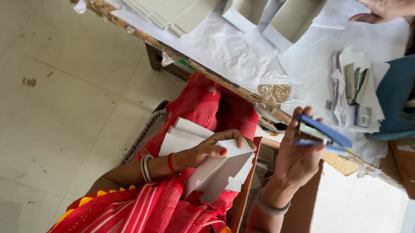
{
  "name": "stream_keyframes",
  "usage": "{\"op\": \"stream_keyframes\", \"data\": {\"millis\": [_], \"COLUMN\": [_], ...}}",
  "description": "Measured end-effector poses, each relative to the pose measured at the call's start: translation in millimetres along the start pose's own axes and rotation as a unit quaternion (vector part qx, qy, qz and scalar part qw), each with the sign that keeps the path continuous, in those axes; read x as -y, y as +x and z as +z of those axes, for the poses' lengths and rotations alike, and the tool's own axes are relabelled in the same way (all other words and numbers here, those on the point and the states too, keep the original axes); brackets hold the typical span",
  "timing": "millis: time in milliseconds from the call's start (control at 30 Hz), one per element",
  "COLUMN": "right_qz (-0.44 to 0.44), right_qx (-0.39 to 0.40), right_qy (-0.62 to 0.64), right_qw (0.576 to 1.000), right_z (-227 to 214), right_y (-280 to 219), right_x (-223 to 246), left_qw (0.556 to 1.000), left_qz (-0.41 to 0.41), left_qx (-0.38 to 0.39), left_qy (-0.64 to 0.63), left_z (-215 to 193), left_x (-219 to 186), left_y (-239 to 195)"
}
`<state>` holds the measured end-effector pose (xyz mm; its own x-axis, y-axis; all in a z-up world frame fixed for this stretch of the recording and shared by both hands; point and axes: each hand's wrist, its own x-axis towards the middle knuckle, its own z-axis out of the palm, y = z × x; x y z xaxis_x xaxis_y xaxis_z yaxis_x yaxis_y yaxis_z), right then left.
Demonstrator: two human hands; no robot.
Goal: Assembling and stapling cardboard boxes for packaging products.
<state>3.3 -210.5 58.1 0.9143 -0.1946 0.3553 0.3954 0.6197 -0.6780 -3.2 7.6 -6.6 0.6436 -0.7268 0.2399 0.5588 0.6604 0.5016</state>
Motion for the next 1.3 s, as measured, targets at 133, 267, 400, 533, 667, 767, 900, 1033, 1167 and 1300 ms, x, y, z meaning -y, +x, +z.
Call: {"op": "stream_keyframes", "data": {"millis": [133,267,400,533,667,767,900,1033,1167,1300], "right_qz": [-0.109,-0.173,-0.164,-0.114,-0.147,-0.209,-0.233,-0.158,-0.021,-0.004], "right_qx": [0.044,0.087,0.157,0.192,0.161,0.101,0.088,0.147,0.214,0.247], "right_qy": [-0.203,-0.378,-0.508,-0.548,-0.485,-0.452,-0.498,-0.462,-0.325,-0.658], "right_qw": [0.972,0.905,0.831,0.806,0.847,0.861,0.831,0.860,0.921,0.711], "right_z": [10.4,27.6,40.1,52.1,50.5,32.0,12.3,8.1,13.6,-6.1], "right_y": [-71.3,-91.7,-88.8,-80.0,-77.6,-79.1,-86.6,-77.2,-7.6,61.5], "right_x": [-14.9,-21.4,-7.5,3.0,-3.7,-3.6,0.2,8.6,29.3,23.6], "left_qw": [0.998,0.996,0.993,0.994,0.998,0.998,0.997,0.998,0.989,0.930], "left_qz": [0.010,0.035,-0.011,0.012,-0.024,-0.061,-0.064,-0.050,-0.024,0.047], "left_qx": [0.040,0.050,0.046,0.061,0.036,0.019,0.032,0.026,0.029,0.075], "left_qy": [0.055,0.072,0.112,0.091,0.052,0.010,0.039,0.011,0.143,0.357], "left_z": [-5.5,-6.6,-0.9,-14.0,0.7,8.8,11.7,-4.5,-7.6,18.7], "left_x": [5.3,19.4,20.2,32.7,22.3,11.4,13.1,30.4,1.8,-61.0], "left_y": [-0.5,0.4,-4.1,-8.4,-1.8,-1.0,-1.5,-12.4,-16.4,-19.7]}}
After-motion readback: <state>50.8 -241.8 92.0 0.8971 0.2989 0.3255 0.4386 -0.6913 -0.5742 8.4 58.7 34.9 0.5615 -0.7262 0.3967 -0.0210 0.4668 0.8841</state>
